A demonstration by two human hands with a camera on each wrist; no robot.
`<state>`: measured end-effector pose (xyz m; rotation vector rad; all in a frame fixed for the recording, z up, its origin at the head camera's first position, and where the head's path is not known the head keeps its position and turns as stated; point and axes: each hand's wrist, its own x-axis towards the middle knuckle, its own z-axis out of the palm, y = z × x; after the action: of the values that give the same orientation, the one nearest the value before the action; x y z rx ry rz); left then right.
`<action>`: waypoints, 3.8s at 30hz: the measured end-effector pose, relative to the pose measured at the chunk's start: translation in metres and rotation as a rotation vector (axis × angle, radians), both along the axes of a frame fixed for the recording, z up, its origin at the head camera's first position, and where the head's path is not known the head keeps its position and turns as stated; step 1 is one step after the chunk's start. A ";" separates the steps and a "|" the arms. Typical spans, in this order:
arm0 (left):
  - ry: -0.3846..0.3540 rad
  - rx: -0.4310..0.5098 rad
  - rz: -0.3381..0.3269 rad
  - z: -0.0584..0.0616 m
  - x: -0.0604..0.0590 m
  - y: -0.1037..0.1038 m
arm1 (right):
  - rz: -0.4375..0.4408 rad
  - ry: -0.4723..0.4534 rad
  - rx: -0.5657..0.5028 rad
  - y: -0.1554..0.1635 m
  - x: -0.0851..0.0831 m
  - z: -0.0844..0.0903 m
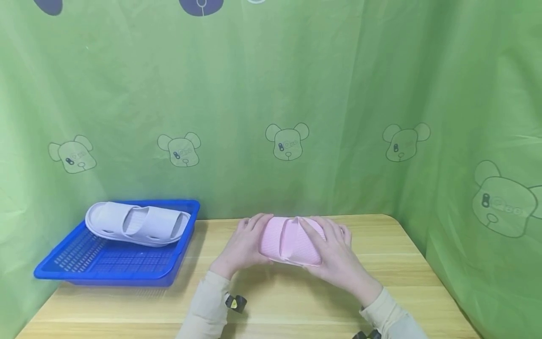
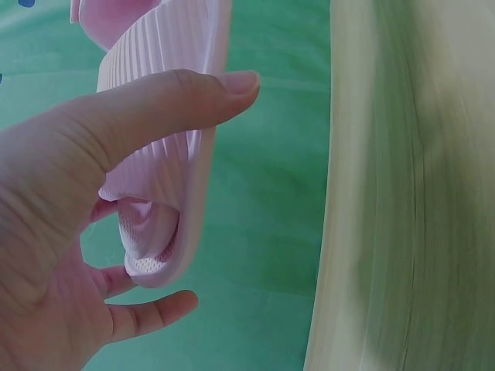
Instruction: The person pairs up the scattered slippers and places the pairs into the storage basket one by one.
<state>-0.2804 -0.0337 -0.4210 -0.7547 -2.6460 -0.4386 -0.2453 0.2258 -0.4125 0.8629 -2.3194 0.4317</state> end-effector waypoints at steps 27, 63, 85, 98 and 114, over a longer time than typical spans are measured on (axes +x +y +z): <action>0.021 -0.063 0.072 -0.005 0.009 0.002 | -0.013 0.010 0.018 -0.005 0.002 -0.003; 0.088 -0.049 0.118 0.013 0.011 -0.062 | 0.008 0.041 0.021 -0.014 0.013 -0.002; 0.176 -0.099 0.200 0.035 0.019 -0.105 | 0.224 0.271 -0.135 -0.028 0.009 -0.006; 0.238 -0.139 0.221 0.040 0.020 -0.133 | 0.320 0.261 -0.091 -0.043 0.014 -0.016; 0.287 -0.152 0.255 0.047 0.030 -0.175 | 0.302 0.174 0.055 -0.054 0.018 -0.029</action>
<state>-0.2503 -0.2083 -0.3735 -0.4709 -2.4752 -0.0553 -0.2275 0.1720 -0.4410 1.2349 -2.0561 0.4021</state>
